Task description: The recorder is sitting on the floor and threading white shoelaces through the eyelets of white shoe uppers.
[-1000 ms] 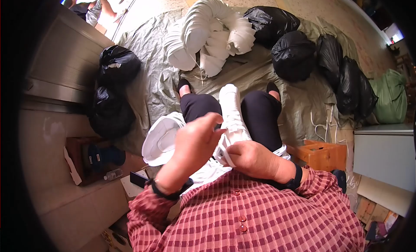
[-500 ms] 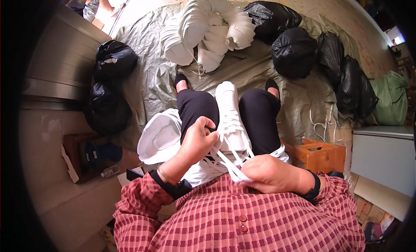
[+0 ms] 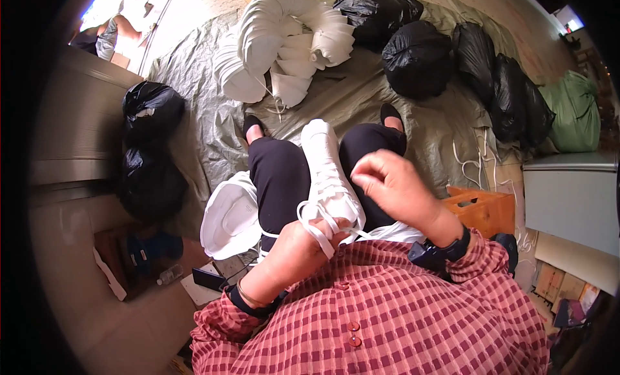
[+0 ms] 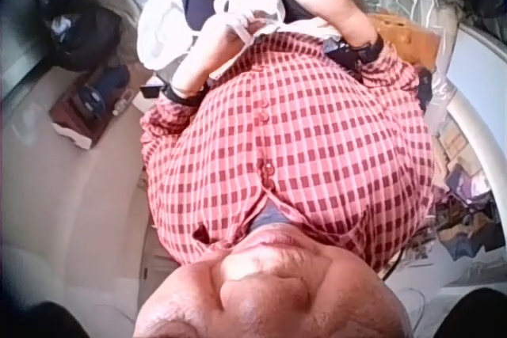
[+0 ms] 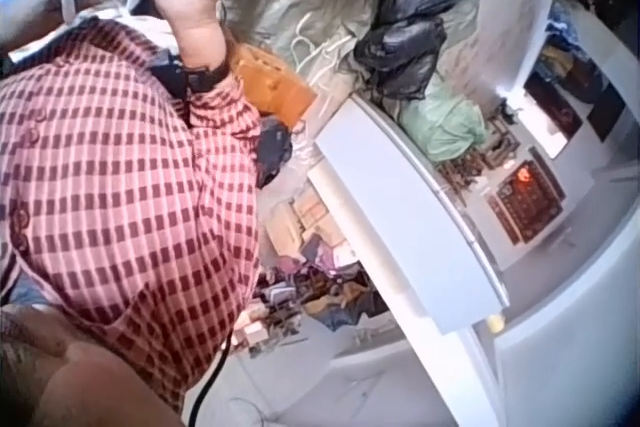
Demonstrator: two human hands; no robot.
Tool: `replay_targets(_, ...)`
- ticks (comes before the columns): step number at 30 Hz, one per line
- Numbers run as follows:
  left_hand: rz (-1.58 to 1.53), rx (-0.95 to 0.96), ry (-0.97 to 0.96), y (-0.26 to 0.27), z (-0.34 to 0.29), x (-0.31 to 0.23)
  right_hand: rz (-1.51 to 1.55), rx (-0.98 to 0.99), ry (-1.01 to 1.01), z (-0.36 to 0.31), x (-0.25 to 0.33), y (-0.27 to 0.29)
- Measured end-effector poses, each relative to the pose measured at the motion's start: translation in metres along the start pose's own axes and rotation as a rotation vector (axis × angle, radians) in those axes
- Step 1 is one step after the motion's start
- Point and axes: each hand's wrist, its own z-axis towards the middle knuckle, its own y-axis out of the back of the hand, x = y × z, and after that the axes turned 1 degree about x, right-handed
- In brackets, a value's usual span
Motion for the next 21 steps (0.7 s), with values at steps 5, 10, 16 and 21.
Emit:
replay_targets(5,0.264,0.029,0.000,-0.007,0.004,-0.003,0.143,0.036,-0.055,-0.012,-0.031,-0.027)
replay_targets(10,0.481,0.137,0.076,-0.005,0.006,-0.013,0.050,0.087,0.064,-0.002,-0.033,-0.023)
replay_targets(16,0.648,0.190,0.081,-0.009,0.007,-0.010,-0.284,-0.037,0.355,0.013,-0.025,-0.025)
replay_targets(21,0.638,0.172,0.029,-0.007,0.006,-0.009,0.087,0.066,0.053,0.008,-0.029,-0.023)
